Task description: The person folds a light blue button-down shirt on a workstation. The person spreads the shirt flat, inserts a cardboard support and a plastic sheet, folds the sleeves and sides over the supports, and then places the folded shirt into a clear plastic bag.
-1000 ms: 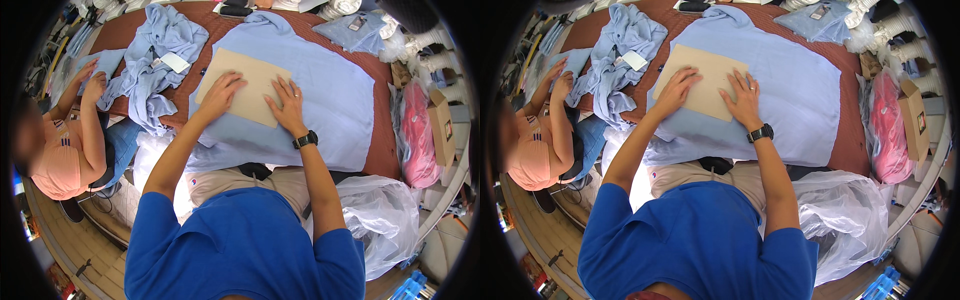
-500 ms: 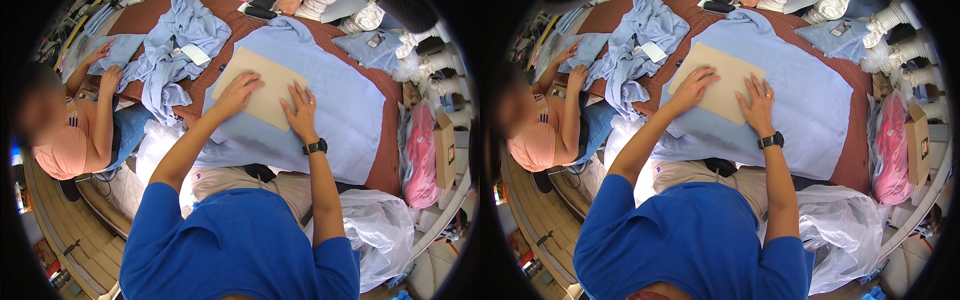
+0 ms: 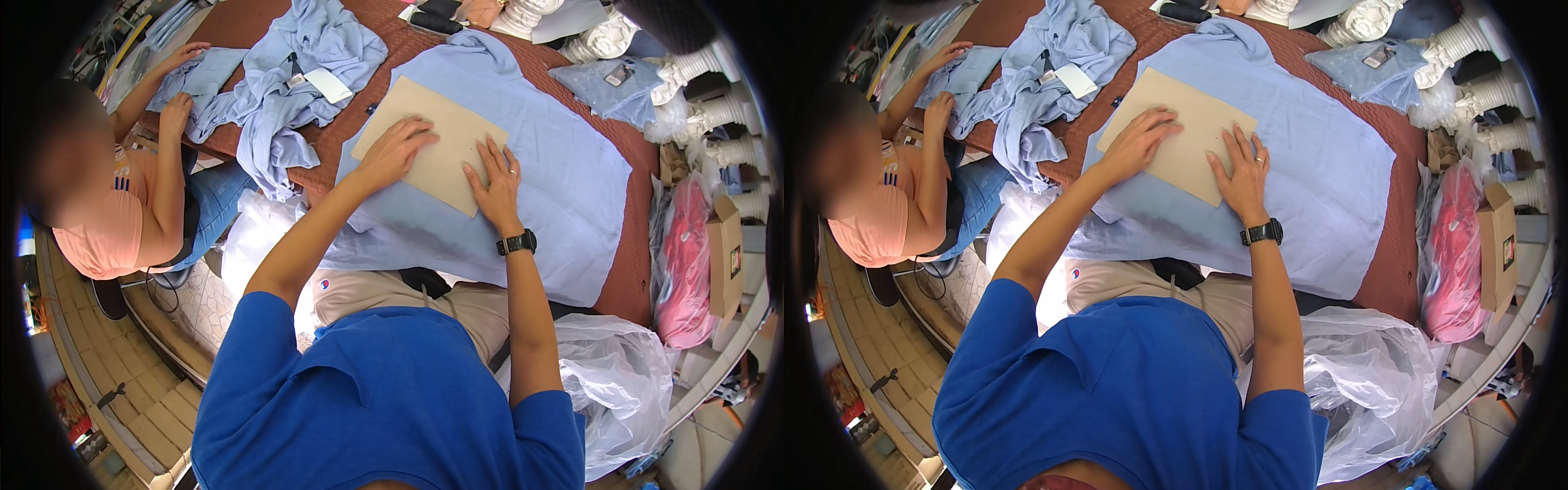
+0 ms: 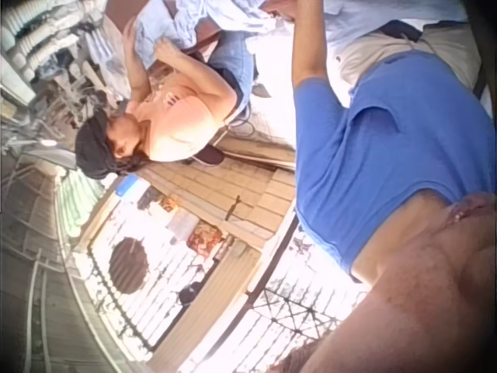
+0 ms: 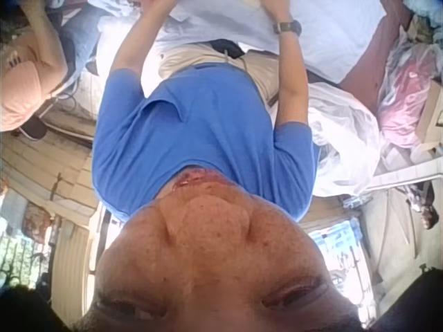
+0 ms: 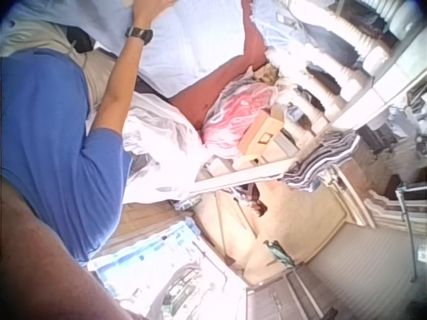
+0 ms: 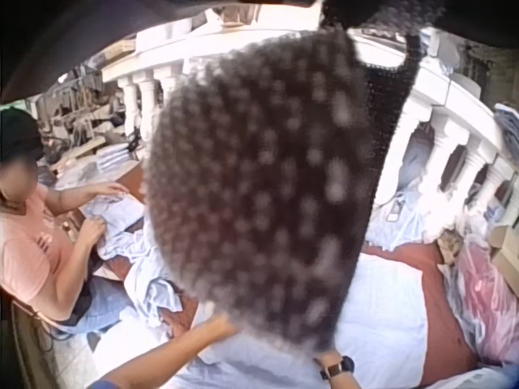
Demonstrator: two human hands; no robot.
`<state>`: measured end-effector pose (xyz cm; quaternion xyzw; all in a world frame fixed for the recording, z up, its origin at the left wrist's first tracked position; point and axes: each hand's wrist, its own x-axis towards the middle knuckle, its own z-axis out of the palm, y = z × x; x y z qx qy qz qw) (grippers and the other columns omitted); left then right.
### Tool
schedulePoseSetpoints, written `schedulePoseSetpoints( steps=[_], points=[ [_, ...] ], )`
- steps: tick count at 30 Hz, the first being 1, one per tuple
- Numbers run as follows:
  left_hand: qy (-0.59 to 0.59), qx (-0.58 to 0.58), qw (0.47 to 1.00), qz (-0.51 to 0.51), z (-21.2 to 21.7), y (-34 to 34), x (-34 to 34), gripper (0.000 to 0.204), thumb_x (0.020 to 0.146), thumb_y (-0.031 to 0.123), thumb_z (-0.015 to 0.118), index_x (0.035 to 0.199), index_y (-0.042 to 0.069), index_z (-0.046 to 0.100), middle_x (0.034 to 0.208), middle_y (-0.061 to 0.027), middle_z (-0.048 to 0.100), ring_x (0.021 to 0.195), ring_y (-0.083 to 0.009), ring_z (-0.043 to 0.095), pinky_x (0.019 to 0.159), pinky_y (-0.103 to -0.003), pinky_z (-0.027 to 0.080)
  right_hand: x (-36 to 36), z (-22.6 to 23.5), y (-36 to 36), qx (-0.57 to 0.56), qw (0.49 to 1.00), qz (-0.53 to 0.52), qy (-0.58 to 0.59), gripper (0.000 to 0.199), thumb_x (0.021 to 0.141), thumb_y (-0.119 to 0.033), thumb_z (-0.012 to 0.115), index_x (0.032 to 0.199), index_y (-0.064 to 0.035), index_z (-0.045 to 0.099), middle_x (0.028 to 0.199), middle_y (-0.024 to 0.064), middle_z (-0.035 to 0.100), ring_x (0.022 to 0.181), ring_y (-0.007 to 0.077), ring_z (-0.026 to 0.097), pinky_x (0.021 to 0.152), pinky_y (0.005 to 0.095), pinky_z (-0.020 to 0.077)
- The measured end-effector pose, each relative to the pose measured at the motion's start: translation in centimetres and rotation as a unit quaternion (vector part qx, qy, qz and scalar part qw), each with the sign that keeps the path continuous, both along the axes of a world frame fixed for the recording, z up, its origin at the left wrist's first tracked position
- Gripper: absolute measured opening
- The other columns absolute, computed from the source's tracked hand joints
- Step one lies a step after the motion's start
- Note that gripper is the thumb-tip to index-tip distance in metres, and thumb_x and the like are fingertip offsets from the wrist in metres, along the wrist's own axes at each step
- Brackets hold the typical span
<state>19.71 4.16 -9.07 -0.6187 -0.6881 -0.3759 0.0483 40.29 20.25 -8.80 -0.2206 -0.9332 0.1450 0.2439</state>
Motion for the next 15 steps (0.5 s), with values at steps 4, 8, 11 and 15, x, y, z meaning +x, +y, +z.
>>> schedulePoseSetpoints(
  steps=[4,8,11,15],
  points=[
    [0.007,0.003,1.000,0.001,-0.13,0.08,-0.05,0.038,0.085,-0.004,0.057,0.118,0.011,0.067,0.134,-0.0073,0.057,0.132,-0.0297,0.049,0.110,-0.041,0.041,0.07,0.07,0.04,-0.002,1.000,0.000,-0.003,0.052,0.093,-0.040,0.065,0.138,-0.0150,0.059,0.153,0.0044,0.046,0.140,0.0400,0.036,0.116,0.0585,0.0220],
    [0.006,0.006,1.000,-0.001,-0.23,0.08,-0.05,0.040,0.084,-0.004,0.058,0.118,0.012,0.067,0.133,-0.0071,0.057,0.132,-0.0294,0.049,0.109,-0.041,0.041,0.05,0.00,-0.07,0.000,1.000,-0.001,0.003,0.052,0.093,-0.040,0.065,0.138,-0.0151,0.059,0.153,0.0045,0.047,0.140,0.0396,0.036,0.116,0.0589,0.0214],
    [0.011,0.009,1.000,-0.005,-0.13,0.13,0.08,0.043,0.082,-0.005,0.058,0.120,0.013,0.067,0.133,-0.0074,0.057,0.132,-0.0296,0.048,0.109,-0.041,0.041,0.14,0.00,-0.09,-0.001,1.000,0.000,0.008,0.052,0.093,-0.041,0.065,0.137,-0.0147,0.059,0.153,0.0047,0.047,0.140,0.0397,0.036,0.115,0.0594,0.0212],
    [0.017,0.003,1.000,-0.008,0.15,0.03,0.14,0.046,0.081,-0.007,0.058,0.122,0.013,0.066,0.134,-0.0084,0.056,0.133,-0.0303,0.048,0.110,-0.042,0.041,0.19,-0.11,-0.02,-0.003,1.000,0.001,0.011,0.052,0.093,-0.041,0.065,0.137,-0.0140,0.060,0.153,0.0048,0.047,0.140,0.0403,0.036,0.115,0.0601,0.0205]
  ],
)
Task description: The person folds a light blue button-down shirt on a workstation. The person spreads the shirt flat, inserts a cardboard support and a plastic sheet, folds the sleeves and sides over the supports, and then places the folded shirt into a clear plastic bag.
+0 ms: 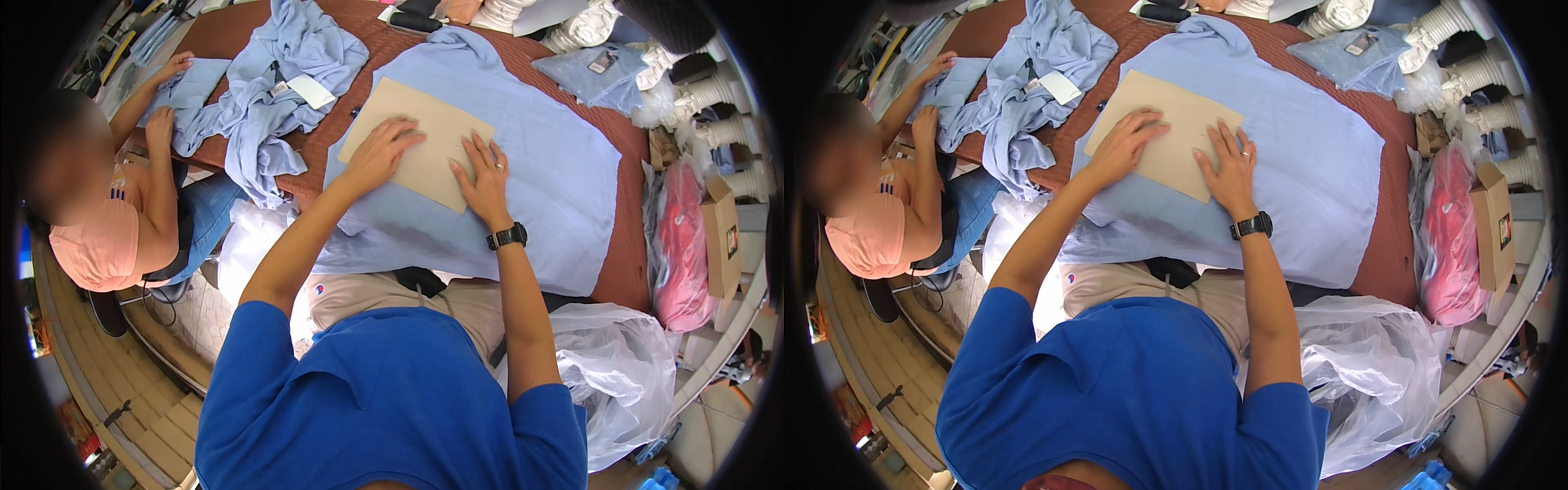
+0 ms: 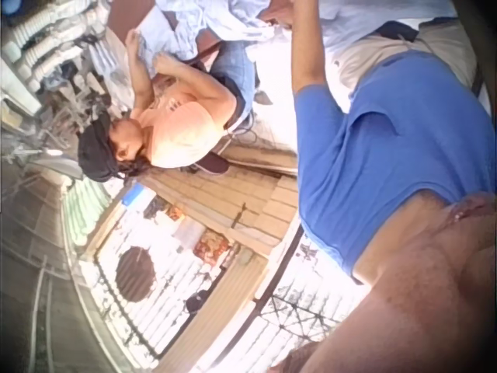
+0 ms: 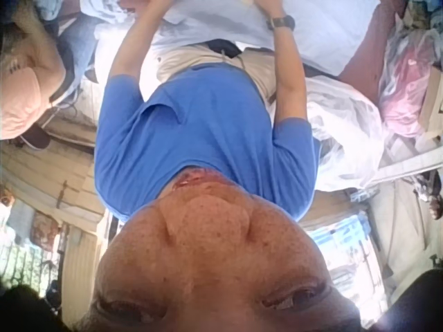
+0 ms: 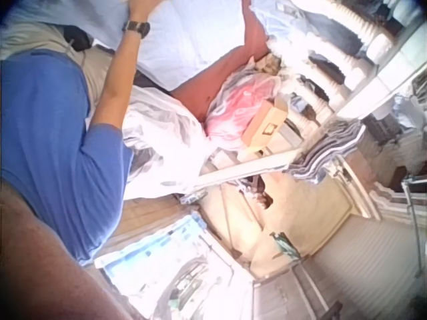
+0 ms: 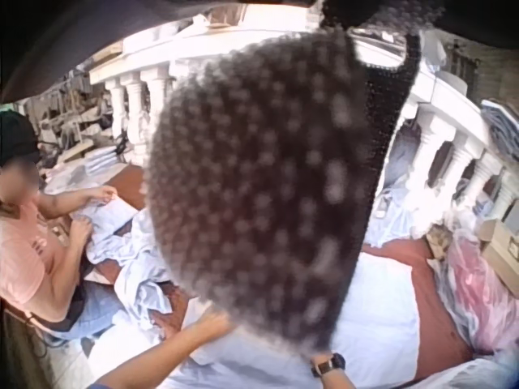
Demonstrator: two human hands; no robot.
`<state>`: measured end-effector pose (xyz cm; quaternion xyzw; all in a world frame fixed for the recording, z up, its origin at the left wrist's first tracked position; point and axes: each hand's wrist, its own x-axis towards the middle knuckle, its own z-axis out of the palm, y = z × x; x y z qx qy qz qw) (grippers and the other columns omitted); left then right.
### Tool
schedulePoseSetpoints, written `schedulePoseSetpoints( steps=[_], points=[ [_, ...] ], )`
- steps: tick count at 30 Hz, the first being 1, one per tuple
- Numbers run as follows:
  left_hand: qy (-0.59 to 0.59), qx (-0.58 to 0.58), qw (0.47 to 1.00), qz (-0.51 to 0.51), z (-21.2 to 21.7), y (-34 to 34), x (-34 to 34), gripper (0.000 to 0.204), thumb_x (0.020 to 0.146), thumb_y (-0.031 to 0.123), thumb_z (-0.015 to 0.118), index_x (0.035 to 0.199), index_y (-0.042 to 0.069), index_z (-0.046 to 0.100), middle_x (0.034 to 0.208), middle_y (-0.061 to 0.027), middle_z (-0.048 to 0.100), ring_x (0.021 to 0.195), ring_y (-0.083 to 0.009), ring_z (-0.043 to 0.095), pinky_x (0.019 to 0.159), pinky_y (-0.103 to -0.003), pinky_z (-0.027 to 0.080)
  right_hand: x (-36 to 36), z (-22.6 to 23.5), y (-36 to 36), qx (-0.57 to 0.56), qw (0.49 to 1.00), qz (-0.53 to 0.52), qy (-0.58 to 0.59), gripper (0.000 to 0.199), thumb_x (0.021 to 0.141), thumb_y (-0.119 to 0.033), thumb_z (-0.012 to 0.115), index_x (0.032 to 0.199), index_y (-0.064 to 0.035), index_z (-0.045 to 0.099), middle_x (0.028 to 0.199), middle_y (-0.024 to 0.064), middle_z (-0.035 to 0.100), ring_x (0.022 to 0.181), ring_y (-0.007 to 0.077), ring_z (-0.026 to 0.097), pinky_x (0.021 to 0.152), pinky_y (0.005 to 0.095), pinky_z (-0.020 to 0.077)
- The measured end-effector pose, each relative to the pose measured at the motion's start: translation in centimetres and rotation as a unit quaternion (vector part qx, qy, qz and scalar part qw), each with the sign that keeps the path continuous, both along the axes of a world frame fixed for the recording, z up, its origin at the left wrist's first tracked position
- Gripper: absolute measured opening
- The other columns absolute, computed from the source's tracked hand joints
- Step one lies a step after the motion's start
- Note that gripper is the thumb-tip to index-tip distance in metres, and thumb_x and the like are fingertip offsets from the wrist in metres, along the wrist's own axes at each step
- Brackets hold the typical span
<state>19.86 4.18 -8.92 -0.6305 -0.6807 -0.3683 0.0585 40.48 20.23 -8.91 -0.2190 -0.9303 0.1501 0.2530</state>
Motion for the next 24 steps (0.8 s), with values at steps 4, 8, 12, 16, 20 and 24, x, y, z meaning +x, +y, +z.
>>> schedulePoseSetpoints(
  steps=[4,8,12,16,20,24],
  points=[
    [-0.007,-0.019,1.000,-0.002,0.40,-0.13,0.10,0.048,0.083,-0.007,0.055,0.125,0.013,0.066,0.137,-0.0087,0.055,0.135,-0.0309,0.046,0.111,-0.042,0.039,-0.01,-0.05,0.01,0.000,1.000,-0.002,-0.006,0.052,0.093,-0.042,0.064,0.137,-0.0145,0.059,0.154,0.0049,0.046,0.140,0.0409,0.035,0.115,0.0609,0.0200],
    [-0.003,-0.017,1.000,-0.005,0.29,-0.02,0.03,0.049,0.080,-0.008,0.057,0.124,0.012,0.066,0.136,-0.0089,0.055,0.134,-0.0306,0.046,0.110,-0.043,0.040,-0.09,-0.11,-0.04,-0.007,1.000,-0.008,-0.012,0.054,0.094,-0.043,0.063,0.139,-0.0157,0.057,0.155,0.0048,0.044,0.141,0.0411,0.033,0.116,0.0615,0.0190],
    [0.001,-0.020,1.000,-0.007,0.30,0.07,0.03,0.050,0.080,-0.008,0.057,0.125,0.012,0.065,0.137,-0.0090,0.055,0.134,-0.0303,0.047,0.109,-0.042,0.040,-0.09,-0.12,-0.03,-0.010,1.000,-0.012,-0.022,0.055,0.094,-0.045,0.061,0.141,-0.0165,0.055,0.156,0.0046,0.042,0.142,0.0409,0.032,0.116,0.0621,0.0179],
    [0.004,-0.028,1.000,-0.007,0.41,0.06,0.05,0.050,0.080,-0.008,0.056,0.125,0.012,0.065,0.137,-0.0089,0.055,0.134,-0.0300,0.046,0.109,-0.042,0.040,0.02,-0.01,-0.07,-0.008,1.000,-0.013,-0.027,0.055,0.095,-0.045,0.060,0.142,-0.0163,0.055,0.156,0.0045,0.042,0.142,0.0403,0.032,0.116,0.0621,0.0183],
    [-0.010,-0.034,0.999,-0.010,0.50,0.06,-0.01,0.045,0.087,-0.005,0.053,0.127,0.012,0.064,0.138,-0.0092,0.054,0.135,-0.0304,0.046,0.110,-0.042,0.039,-0.08,0.08,-0.16,-0.003,0.999,-0.018,-0.030,0.054,0.095,-0.044,0.060,0.141,-0.0158,0.055,0.156,0.0042,0.041,0.142,0.0393,0.031,0.116,0.0618,0.0188],
    [-0.004,-0.039,0.999,-0.009,0.51,0.07,-0.02,0.043,0.089,-0.004,0.053,0.127,0.012,0.064,0.139,-0.0092,0.054,0.134,-0.0312,0.046,0.110,-0.043,0.039,-0.05,0.01,-0.23,0.002,0.999,-0.021,-0.029,0.054,0.095,-0.044,0.060,0.141,-0.0156,0.055,0.157,0.0039,0.041,0.141,0.0388,0.031,0.116,0.0616,0.0187]
  ],
)
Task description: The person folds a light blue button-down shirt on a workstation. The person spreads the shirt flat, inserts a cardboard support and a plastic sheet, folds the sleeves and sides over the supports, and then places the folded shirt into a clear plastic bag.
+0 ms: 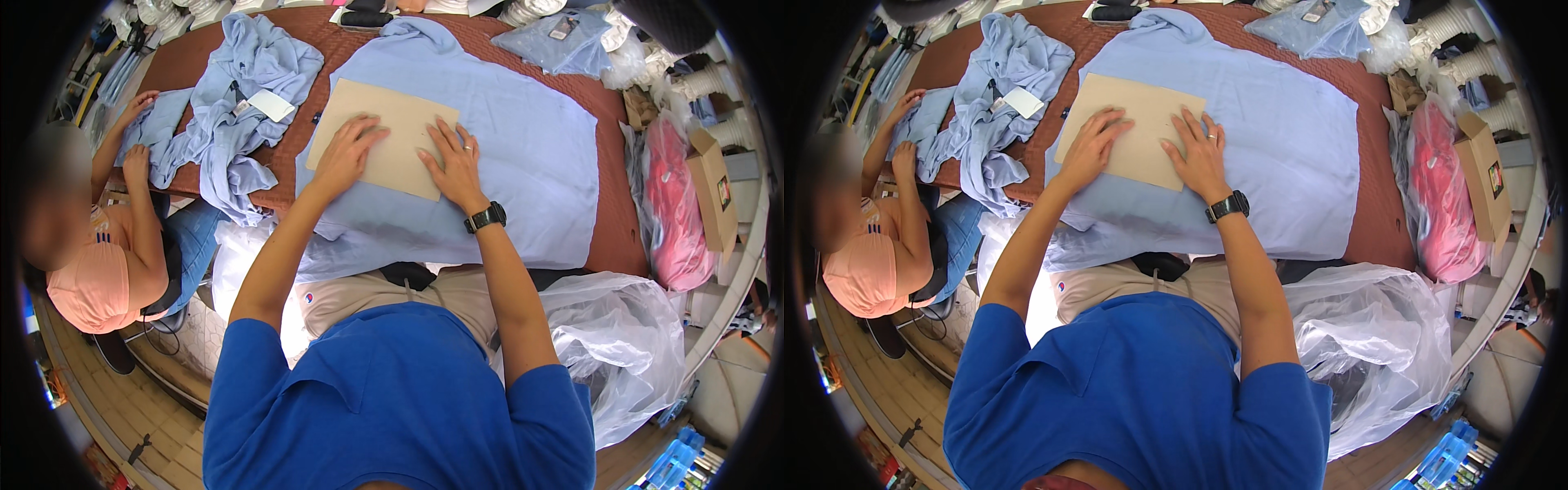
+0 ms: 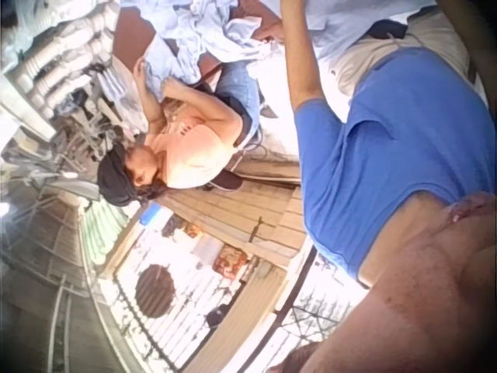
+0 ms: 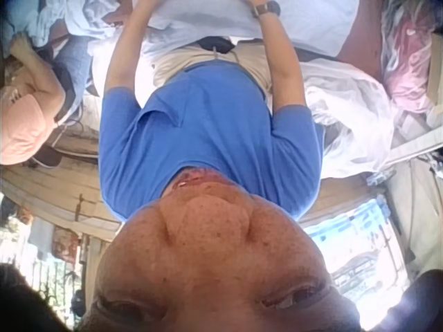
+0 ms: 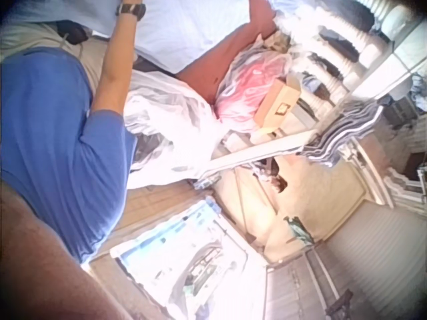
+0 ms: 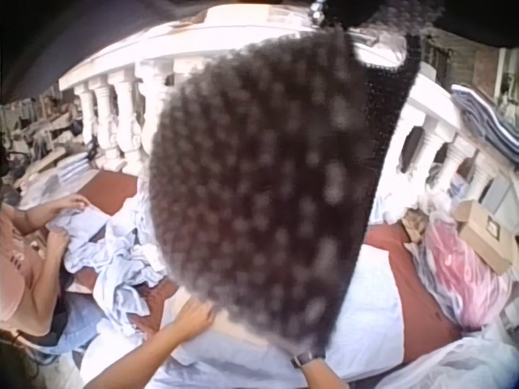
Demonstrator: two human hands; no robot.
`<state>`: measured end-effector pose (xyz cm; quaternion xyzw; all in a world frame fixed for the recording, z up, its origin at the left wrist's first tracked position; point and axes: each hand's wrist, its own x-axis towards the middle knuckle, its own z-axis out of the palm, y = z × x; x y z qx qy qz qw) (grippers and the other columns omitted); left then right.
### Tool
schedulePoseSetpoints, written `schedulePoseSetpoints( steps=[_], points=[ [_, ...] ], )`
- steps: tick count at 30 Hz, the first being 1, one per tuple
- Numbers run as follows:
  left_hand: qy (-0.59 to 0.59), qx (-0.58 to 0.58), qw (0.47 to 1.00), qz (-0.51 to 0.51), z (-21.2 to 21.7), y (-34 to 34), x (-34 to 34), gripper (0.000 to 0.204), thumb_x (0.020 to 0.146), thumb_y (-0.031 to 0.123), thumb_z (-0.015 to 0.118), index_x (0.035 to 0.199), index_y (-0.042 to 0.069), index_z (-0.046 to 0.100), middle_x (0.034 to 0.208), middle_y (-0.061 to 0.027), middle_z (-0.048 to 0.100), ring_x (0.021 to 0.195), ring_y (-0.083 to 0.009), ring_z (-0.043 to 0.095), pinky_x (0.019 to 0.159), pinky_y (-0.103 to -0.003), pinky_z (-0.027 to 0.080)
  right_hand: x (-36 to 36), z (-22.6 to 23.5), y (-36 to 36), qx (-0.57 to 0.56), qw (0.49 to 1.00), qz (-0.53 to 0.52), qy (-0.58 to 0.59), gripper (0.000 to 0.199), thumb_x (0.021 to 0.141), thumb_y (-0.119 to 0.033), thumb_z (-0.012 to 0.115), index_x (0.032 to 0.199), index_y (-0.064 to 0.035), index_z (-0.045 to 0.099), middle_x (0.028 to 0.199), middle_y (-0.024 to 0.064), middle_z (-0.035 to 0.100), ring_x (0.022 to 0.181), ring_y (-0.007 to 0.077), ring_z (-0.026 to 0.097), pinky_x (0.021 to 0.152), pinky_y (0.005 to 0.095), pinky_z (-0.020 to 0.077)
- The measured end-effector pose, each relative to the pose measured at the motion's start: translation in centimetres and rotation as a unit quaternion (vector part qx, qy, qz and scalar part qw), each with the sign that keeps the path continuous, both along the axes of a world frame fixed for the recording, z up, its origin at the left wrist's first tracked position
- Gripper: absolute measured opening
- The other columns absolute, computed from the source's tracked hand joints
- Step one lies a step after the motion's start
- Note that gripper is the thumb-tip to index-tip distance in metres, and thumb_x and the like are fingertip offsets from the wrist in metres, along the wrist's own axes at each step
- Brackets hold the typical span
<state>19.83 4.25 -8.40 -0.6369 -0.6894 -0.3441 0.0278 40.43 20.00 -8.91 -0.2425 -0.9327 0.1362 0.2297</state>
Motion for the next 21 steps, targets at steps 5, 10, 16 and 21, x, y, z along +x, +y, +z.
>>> schedulePoseSetpoints(
  steps=[5,10,16,21],
  points=[
    [0.003,0.004,1.000,0.005,-0.2,0.0,0.0,0.043,0.090,-0.003,0.053,0.128,0.013,0.064,0.139,-0.0093,0.054,0.134,-0.0323,0.046,0.110,-0.043,0.039,-0.1,0.2,-0.1,-0.003,1.000,-0.001,-0.002,0.054,0.095,-0.044,0.060,0.141,-0.0159,0.055,0.156,0.0041,0.041,0.141,0.0388,0.032,0.116,0.0616,0.0184],
    [0.002,-0.002,1.000,0.004,0.0,0.1,0.0,0.042,0.091,-0.003,0.053,0.128,0.013,0.065,0.139,-0.0090,0.054,0.134,-0.0325,0.045,0.111,-0.043,0.038,-0.1,-0.1,0.3,-0.031,0.999,0.003,0.017,0.052,0.096,-0.042,0.060,0.140,-0.0149,0.057,0.156,0.0052,0.042,0.141,0.0385,0.033,0.116,0.0593,0.0193],
    [-0.007,0.003,1.000,0.010,-0.1,-0.1,0.0,0.042,0.088,-0.004,0.055,0.125,0.012,0.065,0.137,-0.0086,0.055,0.134,-0.0315,0.046,0.110,-0.042,0.039,1.4,1.7,2.7,-0.222,0.959,-0.017,0.177,0.042,0.093,-0.026,0.066,0.132,-0.0112,0.063,0.148,0.0114,0.051,0.137,0.0365,0.041,0.113,0.0497,0.0312],
    [-0.013,0.003,1.000,0.004,-0.1,0.5,0.3,0.041,0.089,-0.004,0.055,0.124,0.013,0.066,0.136,-0.0081,0.055,0.133,-0.0312,0.046,0.110,-0.042,0.039,4.2,0.8,3.3,-0.103,0.991,-0.053,0.073,0.039,0.091,-0.022,0.068,0.128,-0.0104,0.065,0.143,0.0114,0.054,0.135,0.0359,0.042,0.113,0.0495,0.0321]
  ],
)
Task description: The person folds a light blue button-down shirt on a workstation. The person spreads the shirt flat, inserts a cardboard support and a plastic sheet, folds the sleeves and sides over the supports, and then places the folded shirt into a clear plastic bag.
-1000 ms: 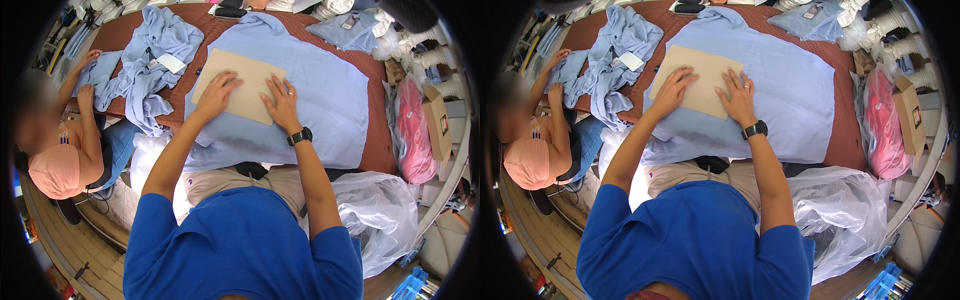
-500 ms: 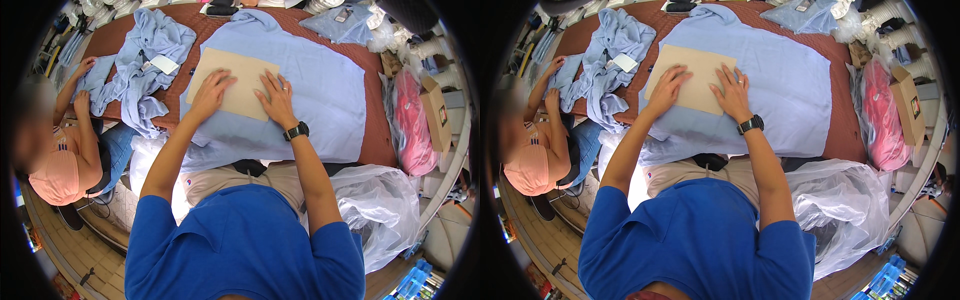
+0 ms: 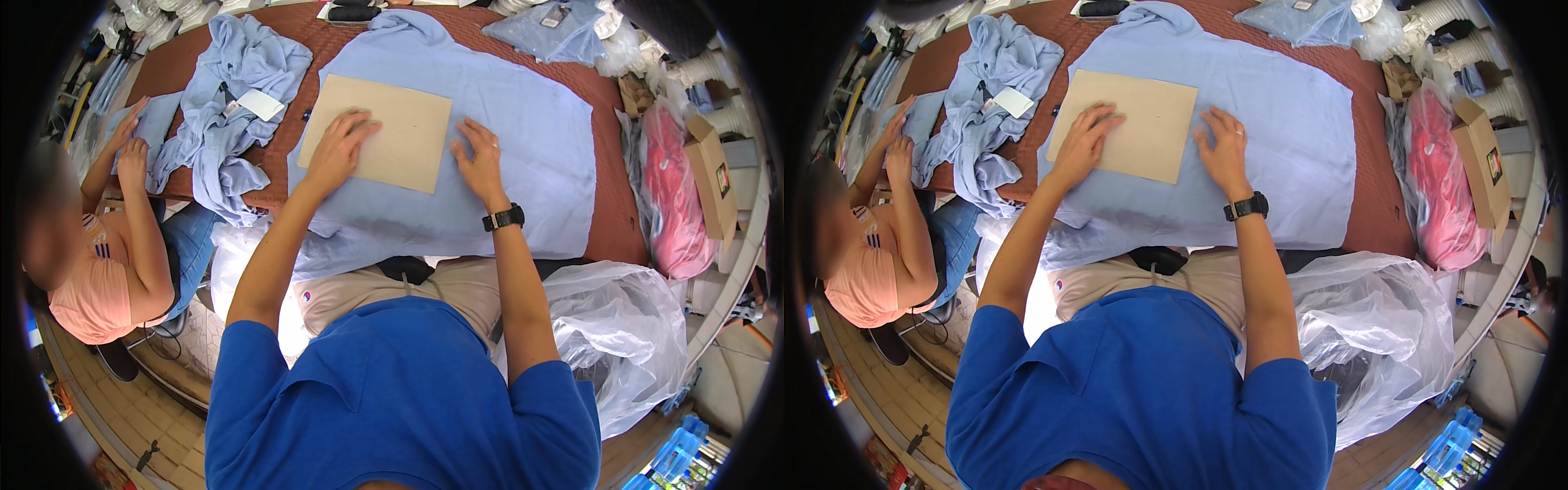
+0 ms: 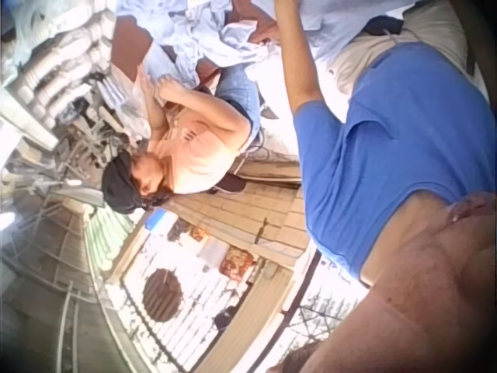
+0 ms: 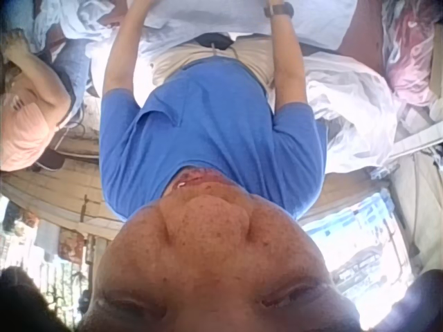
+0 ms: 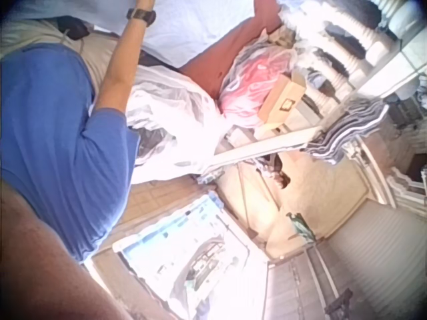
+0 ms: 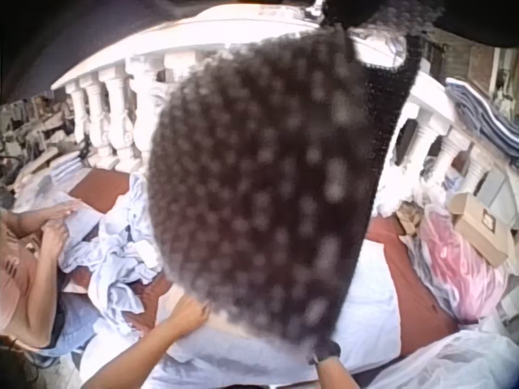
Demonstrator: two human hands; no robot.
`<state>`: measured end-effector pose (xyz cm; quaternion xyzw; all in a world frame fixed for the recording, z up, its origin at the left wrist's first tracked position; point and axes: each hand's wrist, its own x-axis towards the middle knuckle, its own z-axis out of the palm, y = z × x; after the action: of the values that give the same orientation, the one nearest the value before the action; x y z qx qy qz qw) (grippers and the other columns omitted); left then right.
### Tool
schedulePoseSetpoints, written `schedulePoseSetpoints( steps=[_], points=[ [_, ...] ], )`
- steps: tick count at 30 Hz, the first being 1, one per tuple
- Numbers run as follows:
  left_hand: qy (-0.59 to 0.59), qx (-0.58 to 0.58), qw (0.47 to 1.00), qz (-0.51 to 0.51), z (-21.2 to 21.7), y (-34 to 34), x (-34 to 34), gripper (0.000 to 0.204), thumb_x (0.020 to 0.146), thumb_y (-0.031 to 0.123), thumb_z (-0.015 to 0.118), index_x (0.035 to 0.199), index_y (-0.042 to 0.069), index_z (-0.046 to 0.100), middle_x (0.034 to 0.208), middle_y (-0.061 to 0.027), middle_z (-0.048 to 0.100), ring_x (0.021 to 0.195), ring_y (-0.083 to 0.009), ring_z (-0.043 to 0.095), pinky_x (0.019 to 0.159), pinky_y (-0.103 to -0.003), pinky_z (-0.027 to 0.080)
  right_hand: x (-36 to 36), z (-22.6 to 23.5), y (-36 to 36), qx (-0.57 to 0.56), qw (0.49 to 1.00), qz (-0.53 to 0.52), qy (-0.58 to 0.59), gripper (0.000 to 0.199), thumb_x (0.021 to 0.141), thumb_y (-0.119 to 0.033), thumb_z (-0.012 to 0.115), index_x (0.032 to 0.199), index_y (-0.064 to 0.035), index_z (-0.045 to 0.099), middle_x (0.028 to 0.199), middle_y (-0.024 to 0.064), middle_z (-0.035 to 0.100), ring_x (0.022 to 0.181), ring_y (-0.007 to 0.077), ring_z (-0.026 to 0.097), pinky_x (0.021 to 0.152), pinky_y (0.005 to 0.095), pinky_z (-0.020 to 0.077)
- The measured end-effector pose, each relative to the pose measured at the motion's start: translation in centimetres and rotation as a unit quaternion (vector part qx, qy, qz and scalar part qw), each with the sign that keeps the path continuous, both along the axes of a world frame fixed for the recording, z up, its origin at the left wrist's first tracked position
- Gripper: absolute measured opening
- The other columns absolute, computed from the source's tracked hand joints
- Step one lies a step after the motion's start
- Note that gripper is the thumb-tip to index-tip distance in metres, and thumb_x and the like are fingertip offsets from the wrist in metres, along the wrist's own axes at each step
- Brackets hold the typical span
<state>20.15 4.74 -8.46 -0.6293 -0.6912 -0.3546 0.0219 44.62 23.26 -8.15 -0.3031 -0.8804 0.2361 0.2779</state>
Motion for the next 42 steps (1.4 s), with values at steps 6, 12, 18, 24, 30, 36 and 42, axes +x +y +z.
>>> schedulePoseSetpoints(
  steps=[6,12,18,24,30,36,42],
  points=[
    [0.002,0.000,1.000,0.003,-0.2,-0.3,-0.2,0.042,0.088,-0.004,0.055,0.125,0.012,0.065,0.137,-0.0083,0.055,0.133,-0.0315,0.046,0.111,-0.043,0.038,0.1,-1.4,-0.9,0.079,0.997,0.002,-0.012,0.040,0.090,-0.024,0.069,0.128,-0.0109,0.065,0.147,0.0077,0.050,0.138,0.0351,0.039,0.115,0.0525,0.0268],
    [-0.005,0.002,1.000,-0.008,-0.3,-0.4,-0.5,0.045,0.086,-0.006,0.054,0.127,0.012,0.065,0.138,-0.0102,0.054,0.134,-0.0333,0.045,0.112,-0.043,0.037,-0.5,-1.4,-1.7,0.069,0.997,-0.031,-0.012,0.044,0.093,-0.030,0.066,0.134,-0.0135,0.062,0.151,0.0070,0.046,0.141,0.0354,0.035,0.117,0.0579,0.0203],
    [0.011,0.023,1.000,-0.009,-0.7,-0.2,-0.5,0.049,0.081,-0.008,0.057,0.125,0.012,0.065,0.136,-0.0108,0.055,0.134,-0.0327,0.045,0.111,-0.043,0.039,-2.0,-0.8,-4.2,0.092,0.994,0.022,-0.057,0.048,0.094,-0.038,0.063,0.137,-0.0159,0.060,0.153,0.0053,0.045,0.143,0.0351,0.033,0.118,0.0593,0.0173],
    [0.000,0.014,1.000,0.003,-0.6,-0.6,-0.4,0.048,0.083,-0.007,0.056,0.126,0.013,0.065,0.138,-0.0094,0.054,0.136,-0.0327,0.045,0.112,-0.042,0.038,-2.0,-0.8,-4.1,0.101,0.993,0.030,-0.056,0.048,0.094,-0.040,0.064,0.136,-0.0180,0.061,0.152,0.0041,0.047,0.142,0.0347,0.035,0.118,0.0584,0.0169],
    [0.002,0.033,0.999,0.006,-0.8,-0.4,-0.5,0.045,0.082,-0.006,0.057,0.121,0.012,0.067,0.135,-0.0083,0.056,0.133,-0.0311,0.047,0.110,-0.041,0.040,-2.1,-1.0,-4.0,0.096,0.993,0.029,-0.054,0.047,0.094,-0.039,0.063,0.137,-0.0186,0.060,0.152,0.0041,0.047,0.142,0.0348,0.035,0.118,0.0584,0.0173],
    [0.009,0.023,0.999,0.023,-0.8,-0.3,-0.4,0.044,0.082,-0.005,0.057,0.120,0.013,0.068,0.134,-0.0066,0.057,0.133,-0.0295,0.047,0.110,-0.040,0.041,-2.3,-0.8,-4.0,0.097,0.993,0.031,-0.055,0.044,0.097,-0.036,0.059,0.137,-0.0183,0.060,0.152,0.0049,0.047,0.142,0.0357,0.035,0.118,0.0584,0.0168],
    [-0.001,0.012,1.000,0.020,-0.9,-0.3,-0.4,0.044,0.084,-0.004,0.058,0.123,0.015,0.067,0.137,-0.0071,0.056,0.134,-0.0309,0.046,0.112,-0.041,0.039,-2.2,-1.0,-4.0,0.094,0.994,0.032,-0.055,0.044,0.098,-0.035,0.059,0.138,-0.0176,0.059,0.152,0.0056,0.047,0.142,0.0358,0.034,0.118,0.0580,0.0169]
  ],
)
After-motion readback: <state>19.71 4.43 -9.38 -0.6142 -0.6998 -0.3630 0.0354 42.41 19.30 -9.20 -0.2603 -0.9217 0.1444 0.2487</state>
